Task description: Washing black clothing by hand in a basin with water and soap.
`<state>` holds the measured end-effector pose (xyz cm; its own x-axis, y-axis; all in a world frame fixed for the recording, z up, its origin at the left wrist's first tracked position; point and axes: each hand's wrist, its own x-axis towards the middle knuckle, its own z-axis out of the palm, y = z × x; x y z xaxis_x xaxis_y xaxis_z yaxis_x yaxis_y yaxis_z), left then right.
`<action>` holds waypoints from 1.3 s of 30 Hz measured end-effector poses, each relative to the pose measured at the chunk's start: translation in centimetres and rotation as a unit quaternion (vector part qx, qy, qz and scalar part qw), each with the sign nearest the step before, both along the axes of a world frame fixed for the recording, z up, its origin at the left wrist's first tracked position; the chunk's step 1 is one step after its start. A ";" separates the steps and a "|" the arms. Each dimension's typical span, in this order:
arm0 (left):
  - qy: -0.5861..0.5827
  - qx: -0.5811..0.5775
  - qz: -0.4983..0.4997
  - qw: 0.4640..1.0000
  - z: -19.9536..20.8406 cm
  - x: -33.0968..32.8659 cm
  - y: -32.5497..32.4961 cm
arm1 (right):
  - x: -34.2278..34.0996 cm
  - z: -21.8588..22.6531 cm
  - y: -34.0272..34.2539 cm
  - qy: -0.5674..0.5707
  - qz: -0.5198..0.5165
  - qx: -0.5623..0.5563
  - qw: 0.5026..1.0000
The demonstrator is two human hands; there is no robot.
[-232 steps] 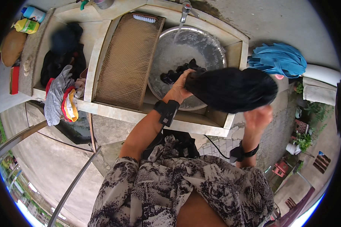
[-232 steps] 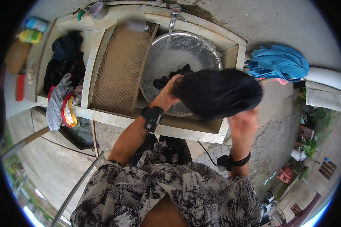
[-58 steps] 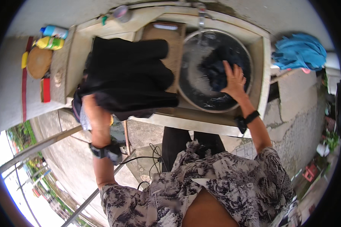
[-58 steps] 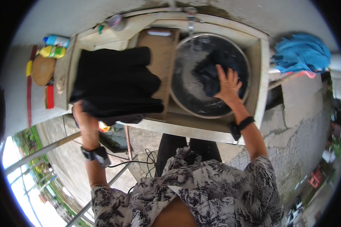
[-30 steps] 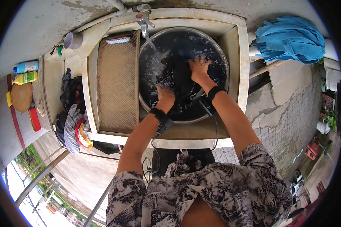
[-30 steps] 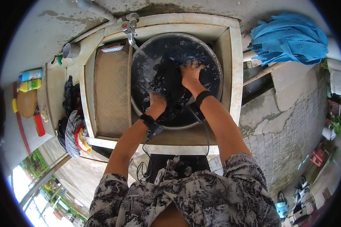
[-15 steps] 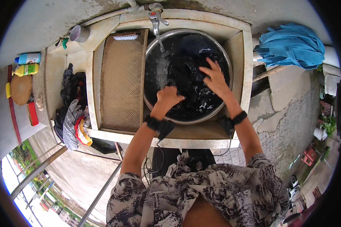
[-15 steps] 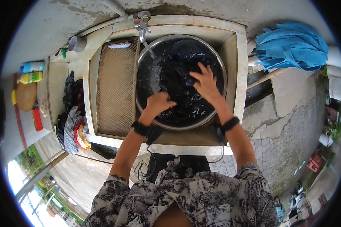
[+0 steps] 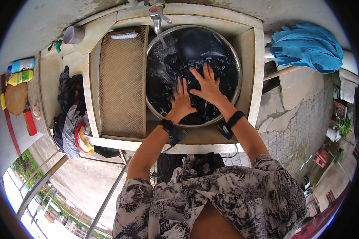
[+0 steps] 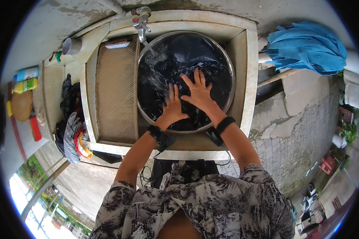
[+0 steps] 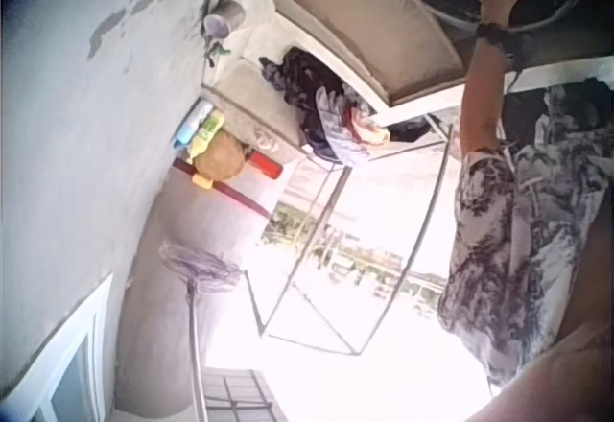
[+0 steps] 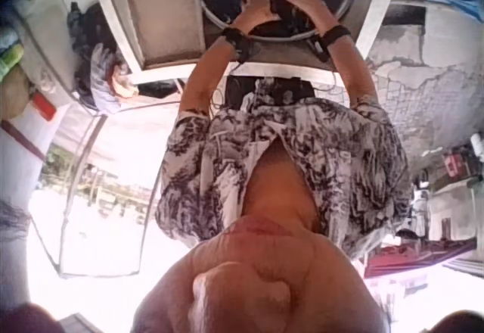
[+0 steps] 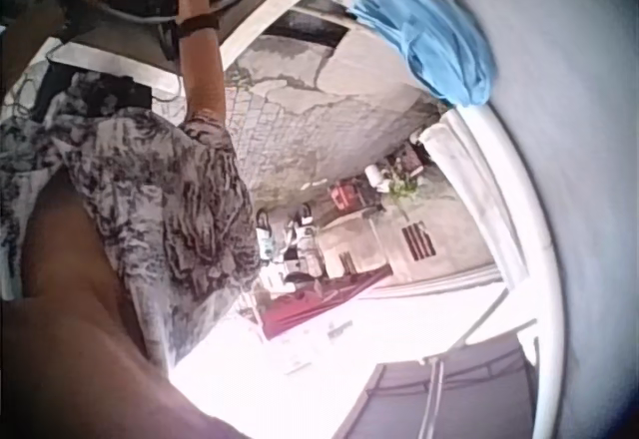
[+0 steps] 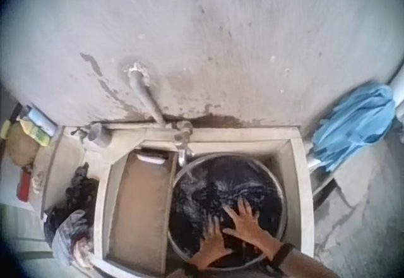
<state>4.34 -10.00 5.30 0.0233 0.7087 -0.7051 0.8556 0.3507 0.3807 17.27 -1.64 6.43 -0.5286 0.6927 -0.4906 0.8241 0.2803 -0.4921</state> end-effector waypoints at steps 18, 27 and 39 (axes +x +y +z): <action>-0.044 -0.056 0.051 0.996 1.1 1.2 -0.8 | 0.9 -2.6 3.4 0.110 -0.110 0.149 0.977; -0.166 0.019 0.013 0.986 1.2 -4.0 -2.4 | 1.9 -1.9 -2.3 0.200 -0.456 -0.033 0.866; -0.196 0.227 0.192 0.934 7.0 -7.7 -2.8 | 1.6 21.8 2.1 0.514 -0.363 0.056 0.776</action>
